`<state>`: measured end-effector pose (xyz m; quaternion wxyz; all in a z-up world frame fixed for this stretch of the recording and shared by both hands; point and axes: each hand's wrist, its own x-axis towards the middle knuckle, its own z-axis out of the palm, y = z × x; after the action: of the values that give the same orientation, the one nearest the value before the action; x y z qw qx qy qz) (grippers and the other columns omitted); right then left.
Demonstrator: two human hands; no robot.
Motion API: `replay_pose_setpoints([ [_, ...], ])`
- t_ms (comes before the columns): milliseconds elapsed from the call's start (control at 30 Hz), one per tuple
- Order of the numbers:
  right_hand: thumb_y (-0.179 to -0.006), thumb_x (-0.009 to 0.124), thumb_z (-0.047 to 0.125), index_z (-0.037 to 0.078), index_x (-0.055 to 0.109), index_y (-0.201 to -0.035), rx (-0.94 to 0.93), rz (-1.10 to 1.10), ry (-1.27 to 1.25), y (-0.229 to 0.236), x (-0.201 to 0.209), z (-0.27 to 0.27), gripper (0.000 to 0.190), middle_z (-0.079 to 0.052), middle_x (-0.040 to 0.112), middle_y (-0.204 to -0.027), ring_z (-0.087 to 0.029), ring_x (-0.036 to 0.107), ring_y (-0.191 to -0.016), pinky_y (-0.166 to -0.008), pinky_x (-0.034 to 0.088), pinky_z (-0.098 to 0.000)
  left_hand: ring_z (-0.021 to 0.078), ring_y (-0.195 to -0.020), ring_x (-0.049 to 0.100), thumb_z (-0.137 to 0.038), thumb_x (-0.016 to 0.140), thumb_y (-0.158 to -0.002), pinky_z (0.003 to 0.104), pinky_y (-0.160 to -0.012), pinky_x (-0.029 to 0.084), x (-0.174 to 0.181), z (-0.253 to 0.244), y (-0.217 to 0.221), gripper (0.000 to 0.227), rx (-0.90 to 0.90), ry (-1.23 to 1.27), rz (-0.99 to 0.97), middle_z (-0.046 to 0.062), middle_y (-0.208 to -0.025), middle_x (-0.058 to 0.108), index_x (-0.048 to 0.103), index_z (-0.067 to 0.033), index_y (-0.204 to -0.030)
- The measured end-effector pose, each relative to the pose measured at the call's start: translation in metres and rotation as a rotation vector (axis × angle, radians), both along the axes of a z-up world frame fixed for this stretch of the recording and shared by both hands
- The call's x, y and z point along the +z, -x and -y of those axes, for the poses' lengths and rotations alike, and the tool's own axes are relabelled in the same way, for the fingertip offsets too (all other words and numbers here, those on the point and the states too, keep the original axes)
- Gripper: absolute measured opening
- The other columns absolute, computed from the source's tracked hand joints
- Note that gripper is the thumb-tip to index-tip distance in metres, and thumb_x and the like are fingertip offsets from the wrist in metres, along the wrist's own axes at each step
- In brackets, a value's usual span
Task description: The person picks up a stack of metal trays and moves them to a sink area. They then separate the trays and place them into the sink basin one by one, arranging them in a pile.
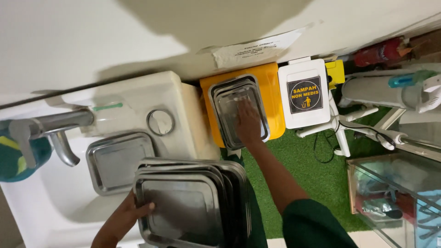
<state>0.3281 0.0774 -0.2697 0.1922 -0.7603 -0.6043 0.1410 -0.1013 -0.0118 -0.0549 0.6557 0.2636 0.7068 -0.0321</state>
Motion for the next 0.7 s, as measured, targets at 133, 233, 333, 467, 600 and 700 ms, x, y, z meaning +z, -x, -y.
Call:
replay_pose_setpoints([
  [133,-0.101,0.062,0.015,0.007,0.048,-0.154,0.288,-0.265,-0.163,-0.001,0.087,0.006,0.055,-0.018,0.052,-0.155,-0.036,0.050,-0.144,-0.115,0.042,-0.0458,0.0287,-0.121,0.061,-0.028,0.079,-0.079,0.043,-0.108,0.045,-0.010,0.007,0.008,0.083,-0.076,-0.047,-0.021,0.017,-0.131,0.068,0.042,-0.0048,-0.150],
  [233,-0.103,0.065,0.020,0.014,0.063,-0.140,0.076,-0.715,0.076,-0.009,0.144,0.040,0.037,-0.010,0.071,-0.137,-0.018,0.073,-0.118,-0.100,0.058,-0.0333,0.0273,-0.115,0.063,-0.028,0.079,-0.080,0.041,-0.103,0.049,0.002,0.003,0.001,0.080,-0.071,-0.115,0.043,0.015,-0.125,0.068,0.043,-0.0046,-0.147],
  [333,-0.112,0.055,0.016,0.006,0.064,-0.139,0.046,-0.888,-0.004,-0.012,0.209,0.080,0.030,-0.014,0.072,-0.137,-0.021,0.068,-0.124,-0.106,0.054,-0.0354,0.0256,-0.108,0.063,-0.027,0.077,-0.081,0.039,-0.095,0.051,0.008,0.004,-0.003,0.078,-0.037,-0.162,0.093,0.013,-0.119,0.067,0.041,-0.0071,-0.147],
  [467,-0.105,0.054,0.020,0.005,0.051,-0.151,-0.023,-0.907,0.045,0.024,0.270,0.141,0.049,-0.013,0.064,-0.142,-0.026,0.064,-0.131,-0.105,0.052,-0.0382,0.0241,-0.103,0.062,-0.025,0.078,-0.083,0.038,-0.091,0.052,0.003,0.009,0.002,0.075,-0.077,-0.244,0.171,0.013,-0.114,0.066,0.043,-0.0054,-0.146],
  [600,-0.092,0.069,0.029,0.003,0.026,-0.158,-0.110,-0.838,0.167,0.069,0.295,0.187,0.083,-0.022,0.050,-0.149,-0.035,0.058,-0.129,-0.102,0.051,-0.0423,0.0231,-0.101,0.066,-0.027,0.081,-0.080,0.039,-0.088,0.055,0.022,0.006,-0.008,0.076,-0.088,-0.324,0.244,0.014,-0.113,0.067,0.043,-0.0029,-0.142],
  [700,-0.087,0.074,0.034,0.000,0.019,-0.159,-0.213,-0.779,0.196,0.091,0.292,0.207,0.096,-0.026,0.047,-0.148,-0.036,0.058,-0.128,-0.104,0.049,-0.0442,0.0236,-0.100,0.068,-0.030,0.083,-0.077,0.039,-0.085,0.058,0.029,0.009,-0.011,0.081,-0.071,-0.385,0.225,0.015,-0.115,0.068,0.040,-0.0018,-0.140],
])
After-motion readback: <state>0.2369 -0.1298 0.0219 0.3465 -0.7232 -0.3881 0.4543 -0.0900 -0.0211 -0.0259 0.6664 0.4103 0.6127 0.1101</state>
